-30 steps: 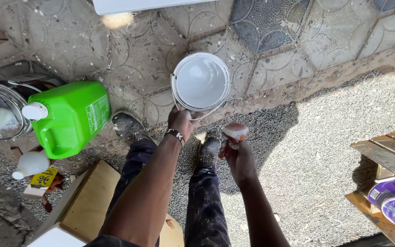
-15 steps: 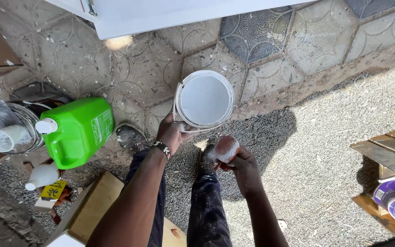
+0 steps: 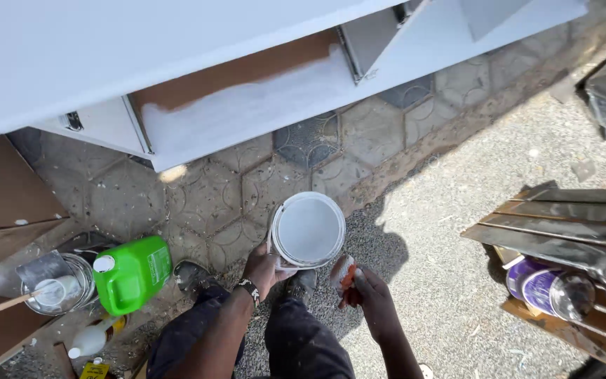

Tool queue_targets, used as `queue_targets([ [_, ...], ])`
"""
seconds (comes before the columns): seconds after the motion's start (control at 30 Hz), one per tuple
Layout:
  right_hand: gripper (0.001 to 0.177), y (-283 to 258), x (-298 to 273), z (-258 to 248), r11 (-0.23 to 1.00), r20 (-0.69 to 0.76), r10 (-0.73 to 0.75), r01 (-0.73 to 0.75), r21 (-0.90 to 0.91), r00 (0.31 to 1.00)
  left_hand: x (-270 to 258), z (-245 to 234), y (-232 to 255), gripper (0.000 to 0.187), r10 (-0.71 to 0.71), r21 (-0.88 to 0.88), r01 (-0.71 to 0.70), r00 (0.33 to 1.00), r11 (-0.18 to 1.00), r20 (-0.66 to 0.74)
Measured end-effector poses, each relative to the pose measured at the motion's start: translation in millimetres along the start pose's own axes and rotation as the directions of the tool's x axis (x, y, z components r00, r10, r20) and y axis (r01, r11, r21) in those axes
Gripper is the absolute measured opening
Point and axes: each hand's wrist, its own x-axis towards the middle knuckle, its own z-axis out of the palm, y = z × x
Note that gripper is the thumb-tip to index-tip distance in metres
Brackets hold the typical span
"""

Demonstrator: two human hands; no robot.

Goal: Preparing paint by mixing components and applying it to furniture parts.

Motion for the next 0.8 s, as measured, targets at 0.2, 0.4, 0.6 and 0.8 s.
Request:
queue_targets([
  [0.2, 0.021, -128.2, -126.2, -37.7, 0.967, 0.065, -0.238, 0.230, 0.113, 0.969, -124.2, 51.2, 40.5, 0.044, 0.039, 0.013, -0.041, 0.989, 0.999, 0.143],
  [0.4, 0.024, -229.1, -230.5, -45.8, 0.991, -0.182, -0.122, 0.131, 0.040, 0.976, -249.5, 135.0, 52.3, 0.036, 0.062, 0.194, -0.117, 0.961, 0.974, 0.270],
  [0.6, 0.054, -274.4, -283.6, -71.4, 0.941, -0.183, -0.302, 0.261, -0.217, 0.936, -332.4, 205.6, 113.3, 0.079, 0.059, 0.117, -0.123, 0.895, 0.985, 0.443],
  [0.8, 0.071, -291.8, -261.7, -97.8, 0.992, -0.277, -0.124, 0.116, -0.045, 0.953, -344.2, 255.7, 146.5, 0.070, 0.007, 0.323, -0.147, 0.918, 0.935, 0.397],
])
